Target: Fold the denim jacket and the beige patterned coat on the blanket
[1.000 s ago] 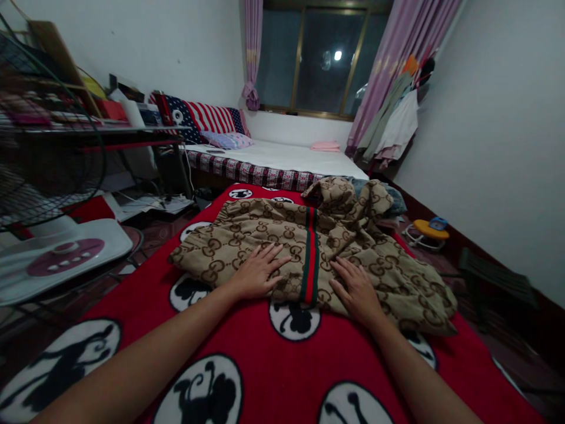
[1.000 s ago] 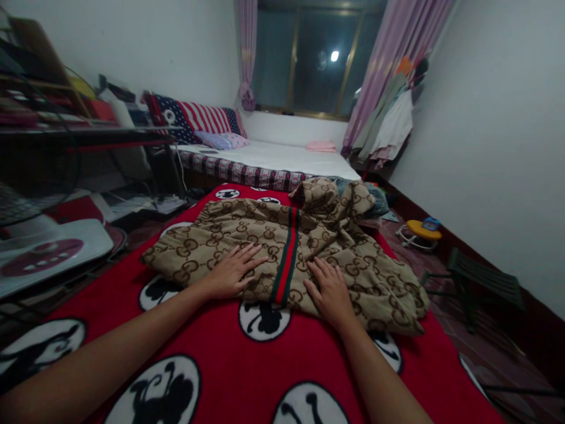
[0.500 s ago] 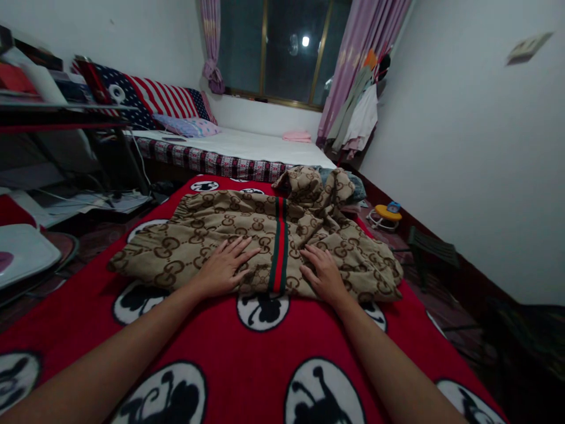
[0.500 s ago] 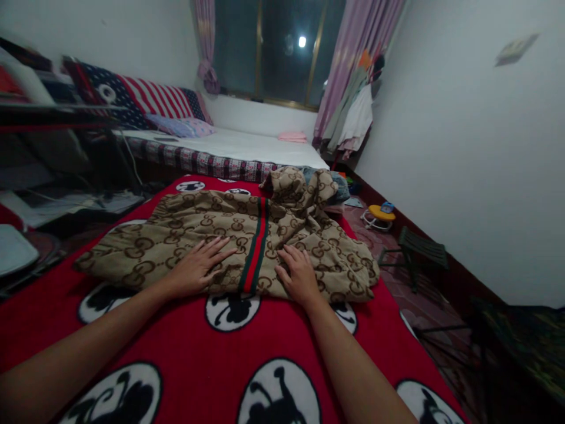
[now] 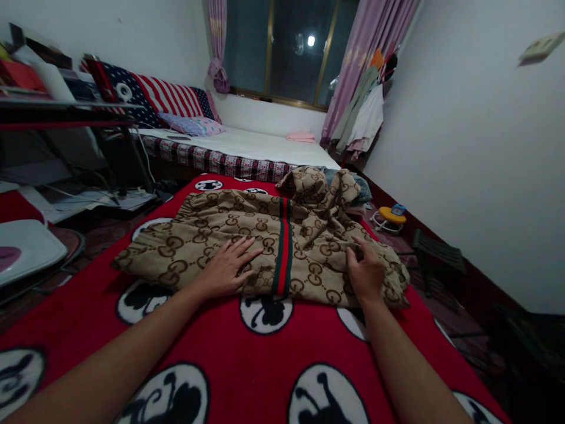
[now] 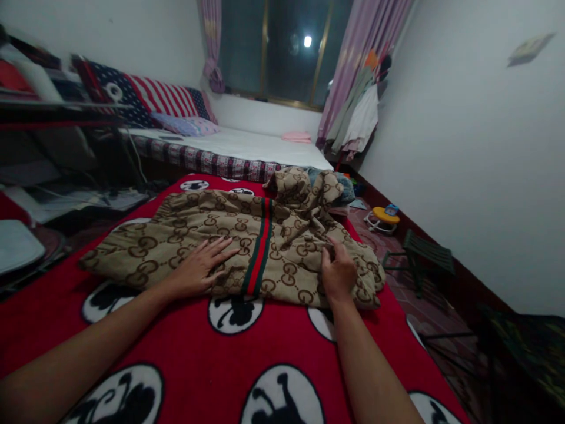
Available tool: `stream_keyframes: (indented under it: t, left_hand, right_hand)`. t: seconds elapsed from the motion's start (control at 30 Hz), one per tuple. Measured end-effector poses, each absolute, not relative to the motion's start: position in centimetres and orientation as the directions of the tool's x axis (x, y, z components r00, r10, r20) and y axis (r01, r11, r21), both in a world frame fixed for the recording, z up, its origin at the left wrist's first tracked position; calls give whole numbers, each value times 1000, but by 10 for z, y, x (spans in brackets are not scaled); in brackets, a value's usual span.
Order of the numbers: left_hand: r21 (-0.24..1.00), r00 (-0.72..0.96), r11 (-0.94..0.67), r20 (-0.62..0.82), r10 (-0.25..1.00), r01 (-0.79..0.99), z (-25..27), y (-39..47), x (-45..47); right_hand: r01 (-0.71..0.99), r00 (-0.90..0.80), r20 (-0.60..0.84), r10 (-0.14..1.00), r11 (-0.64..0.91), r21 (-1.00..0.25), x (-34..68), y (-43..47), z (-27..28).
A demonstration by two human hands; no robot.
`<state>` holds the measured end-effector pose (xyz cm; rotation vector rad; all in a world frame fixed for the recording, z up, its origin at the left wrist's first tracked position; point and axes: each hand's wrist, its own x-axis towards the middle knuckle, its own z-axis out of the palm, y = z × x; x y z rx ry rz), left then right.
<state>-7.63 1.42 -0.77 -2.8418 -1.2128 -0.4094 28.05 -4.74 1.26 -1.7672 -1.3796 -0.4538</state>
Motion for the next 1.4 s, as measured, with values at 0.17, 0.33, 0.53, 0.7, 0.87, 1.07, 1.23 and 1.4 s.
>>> stream_keyframes:
  t: [0.17,0.33,0.53,0.7,0.87,1.07,1.23,1.4]
  left_hand:
    - [139,698,-756,304,648,640,-5,12,-76]
    - [180,712,-756,254,654,630,0,11,-75]
    - [125,367,-407,254,895,905,9,41,-125]
    - [48,148,-157,159,976,986,0,59,-154]
    - [21,125,-131,175,977,991,21,51,-152]
    - [54,58,-69,190,980,996,33,70,-178]
    - [-54,242,-239,373,896,969,49,83,-122]
    - [135,648,-709,317,692,692,39,57,-15]
  right_hand:
    - [938,294,808,511,8,-347,295,-69,27]
    - [958,286,495,821,-259,-123,298,-60,9]
    - [928,358,433,827,-365,-71,296,-54,4]
    - [917,397,440,805,-373,-145,295,-56,4]
    - [910,415,512,752,-341,-235,295,-58,-1]
    - [929,364,571,736,-245,-276,295,-58,-2]
    - [937,347,505,790,-270,-222,294,-55,-3]
    - [926,373,498,783,-280,-253,291,-56,0]
